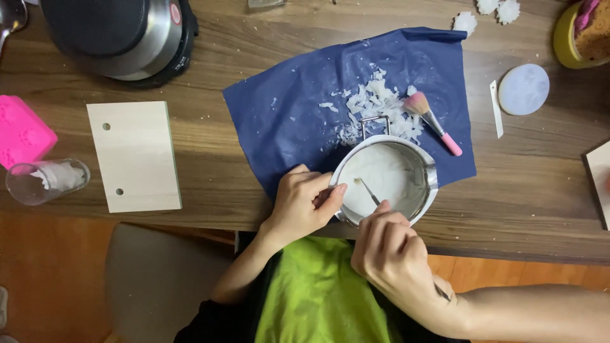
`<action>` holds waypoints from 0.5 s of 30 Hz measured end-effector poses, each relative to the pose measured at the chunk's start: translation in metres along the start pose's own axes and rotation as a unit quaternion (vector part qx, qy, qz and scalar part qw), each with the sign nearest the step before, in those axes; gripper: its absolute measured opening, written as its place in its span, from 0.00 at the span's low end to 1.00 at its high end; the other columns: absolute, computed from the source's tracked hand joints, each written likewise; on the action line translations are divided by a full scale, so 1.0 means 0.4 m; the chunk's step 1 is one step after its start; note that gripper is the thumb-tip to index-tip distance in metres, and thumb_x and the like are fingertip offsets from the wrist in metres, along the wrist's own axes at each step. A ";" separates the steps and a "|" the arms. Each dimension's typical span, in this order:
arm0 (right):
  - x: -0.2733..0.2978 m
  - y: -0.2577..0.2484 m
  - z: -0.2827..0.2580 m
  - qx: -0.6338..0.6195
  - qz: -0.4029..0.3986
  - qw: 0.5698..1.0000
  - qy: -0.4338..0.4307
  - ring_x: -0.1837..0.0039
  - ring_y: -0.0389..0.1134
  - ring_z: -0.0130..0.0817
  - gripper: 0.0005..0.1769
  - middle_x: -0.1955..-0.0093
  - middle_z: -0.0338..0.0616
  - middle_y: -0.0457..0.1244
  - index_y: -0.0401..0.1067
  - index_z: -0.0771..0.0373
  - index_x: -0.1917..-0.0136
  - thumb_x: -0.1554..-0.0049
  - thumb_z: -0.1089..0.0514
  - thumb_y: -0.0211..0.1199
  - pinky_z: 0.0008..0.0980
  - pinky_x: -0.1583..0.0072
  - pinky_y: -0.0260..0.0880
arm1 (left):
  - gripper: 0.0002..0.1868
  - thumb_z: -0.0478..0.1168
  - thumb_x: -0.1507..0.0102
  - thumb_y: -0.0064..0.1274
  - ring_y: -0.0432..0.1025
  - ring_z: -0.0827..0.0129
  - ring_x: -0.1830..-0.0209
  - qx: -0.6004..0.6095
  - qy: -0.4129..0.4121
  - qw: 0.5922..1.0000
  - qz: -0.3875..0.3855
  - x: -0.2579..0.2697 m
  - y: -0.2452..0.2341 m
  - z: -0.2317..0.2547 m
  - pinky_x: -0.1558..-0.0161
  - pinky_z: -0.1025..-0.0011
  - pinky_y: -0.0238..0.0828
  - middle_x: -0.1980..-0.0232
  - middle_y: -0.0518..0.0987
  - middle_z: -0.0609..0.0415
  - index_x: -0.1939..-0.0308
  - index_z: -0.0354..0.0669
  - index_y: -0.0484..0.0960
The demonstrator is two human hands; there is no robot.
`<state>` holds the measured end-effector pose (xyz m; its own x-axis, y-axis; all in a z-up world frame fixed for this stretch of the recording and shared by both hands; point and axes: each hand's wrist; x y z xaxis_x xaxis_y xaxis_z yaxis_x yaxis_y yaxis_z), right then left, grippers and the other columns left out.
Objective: Stirring melting wax in a small metal pot on a workbench.
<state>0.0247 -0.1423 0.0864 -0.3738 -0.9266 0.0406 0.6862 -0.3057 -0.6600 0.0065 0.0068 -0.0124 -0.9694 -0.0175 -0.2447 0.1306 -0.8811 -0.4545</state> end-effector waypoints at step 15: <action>0.032 0.140 0.070 -0.224 -0.012 0.968 -0.113 0.71 0.54 0.27 0.09 0.70 0.36 0.57 0.65 0.57 0.65 0.46 0.68 0.57 0.25 0.71 0.53 | 0.12 0.37 0.39 0.45 0.60 0.65 0.80 0.049 0.004 0.998 -0.030 -0.007 -0.002 -0.013 0.67 0.68 0.53 0.80 0.64 0.58 0.78 0.43 0.65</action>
<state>0.0758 -0.1775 0.0712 -0.2057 -0.9602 0.1889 0.3217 -0.2487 -0.9136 0.0102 0.0098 -0.0158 -0.9733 0.0394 -0.2259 0.0517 -0.9221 -0.3834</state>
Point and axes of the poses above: each hand's wrist, its own x-axis away from the middle knuckle, its own y-axis out of the palm, z = x × y
